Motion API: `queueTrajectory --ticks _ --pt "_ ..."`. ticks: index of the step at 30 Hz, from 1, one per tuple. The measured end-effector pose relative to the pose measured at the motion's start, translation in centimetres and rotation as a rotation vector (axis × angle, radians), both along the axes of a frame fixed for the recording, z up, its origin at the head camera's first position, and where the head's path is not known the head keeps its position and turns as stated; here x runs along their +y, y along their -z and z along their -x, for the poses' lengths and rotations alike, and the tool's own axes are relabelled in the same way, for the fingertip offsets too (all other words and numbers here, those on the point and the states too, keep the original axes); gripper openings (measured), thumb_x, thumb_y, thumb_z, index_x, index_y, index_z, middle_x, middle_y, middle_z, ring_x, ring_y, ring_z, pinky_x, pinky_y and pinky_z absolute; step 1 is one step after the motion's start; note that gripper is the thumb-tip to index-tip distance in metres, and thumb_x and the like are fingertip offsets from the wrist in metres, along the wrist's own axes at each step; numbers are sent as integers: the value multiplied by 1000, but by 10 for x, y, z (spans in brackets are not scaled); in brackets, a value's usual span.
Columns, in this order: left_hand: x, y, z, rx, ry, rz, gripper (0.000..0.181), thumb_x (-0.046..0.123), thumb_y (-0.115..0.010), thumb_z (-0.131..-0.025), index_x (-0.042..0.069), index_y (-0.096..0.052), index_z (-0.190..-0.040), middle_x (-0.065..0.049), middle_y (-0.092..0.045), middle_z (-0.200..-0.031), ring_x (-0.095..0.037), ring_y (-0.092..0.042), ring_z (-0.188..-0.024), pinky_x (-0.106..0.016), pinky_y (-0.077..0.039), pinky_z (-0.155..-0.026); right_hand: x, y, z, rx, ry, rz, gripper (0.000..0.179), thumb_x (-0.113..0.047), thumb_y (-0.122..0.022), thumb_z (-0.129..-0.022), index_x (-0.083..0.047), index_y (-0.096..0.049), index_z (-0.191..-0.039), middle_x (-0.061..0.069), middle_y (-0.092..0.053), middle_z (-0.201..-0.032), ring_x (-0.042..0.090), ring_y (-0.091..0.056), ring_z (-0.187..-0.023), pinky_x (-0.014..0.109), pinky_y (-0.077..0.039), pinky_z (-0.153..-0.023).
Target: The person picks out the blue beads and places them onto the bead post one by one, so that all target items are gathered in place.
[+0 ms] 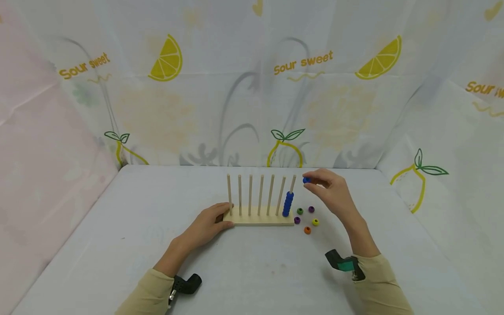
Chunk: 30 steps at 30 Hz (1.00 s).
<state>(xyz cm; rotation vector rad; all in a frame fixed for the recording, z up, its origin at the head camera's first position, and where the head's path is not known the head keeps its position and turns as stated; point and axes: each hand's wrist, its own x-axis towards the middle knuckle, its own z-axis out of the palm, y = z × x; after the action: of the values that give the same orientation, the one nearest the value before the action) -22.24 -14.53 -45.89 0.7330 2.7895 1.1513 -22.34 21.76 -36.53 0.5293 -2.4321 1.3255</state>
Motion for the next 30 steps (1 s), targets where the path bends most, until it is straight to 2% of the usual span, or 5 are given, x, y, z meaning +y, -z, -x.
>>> queueTrajectory --ticks 8,18,23,30 --pt "-1 1 0 -3 -4 3 59 25 -72 -92 6 -52 -144 -12 -53 -148 -32 -46 -141 -48 -41 -114 -9 -7 1 20 -27 79 23 -10 -71 -92 -4 -72 -114 12 -69 -105 2 -61 -95 8 -49 -91" --pt "-1 0 0 2 -1 6 59 26 -72 -92 6 -53 -143 -12 -53 -148 -31 -46 -141 -47 -41 -114 -21 -14 -4 120 -30 178 22 -3 -71 -91 -1 -73 -112 13 -66 -103 4 -61 -94 12 -52 -94" --pt "0 -1 -1 14 3 14 57 26 -71 -92 5 -53 -142 -13 -54 -146 -33 -47 -140 -49 -42 -113 -27 -13 -5 140 -54 183 23 -2 -71 -90 0 -73 -114 12 -67 -104 3 -62 -95 14 -53 -94" --pt "0 -3 -1 -8 -6 4 56 25 -72 -91 6 -55 -141 -12 -55 -146 -32 -47 -140 -49 -42 -113 -33 -11 -5 157 -52 174 25 -1 -71 -90 0 -72 -115 11 -67 -103 2 -62 -95 12 -52 -94"
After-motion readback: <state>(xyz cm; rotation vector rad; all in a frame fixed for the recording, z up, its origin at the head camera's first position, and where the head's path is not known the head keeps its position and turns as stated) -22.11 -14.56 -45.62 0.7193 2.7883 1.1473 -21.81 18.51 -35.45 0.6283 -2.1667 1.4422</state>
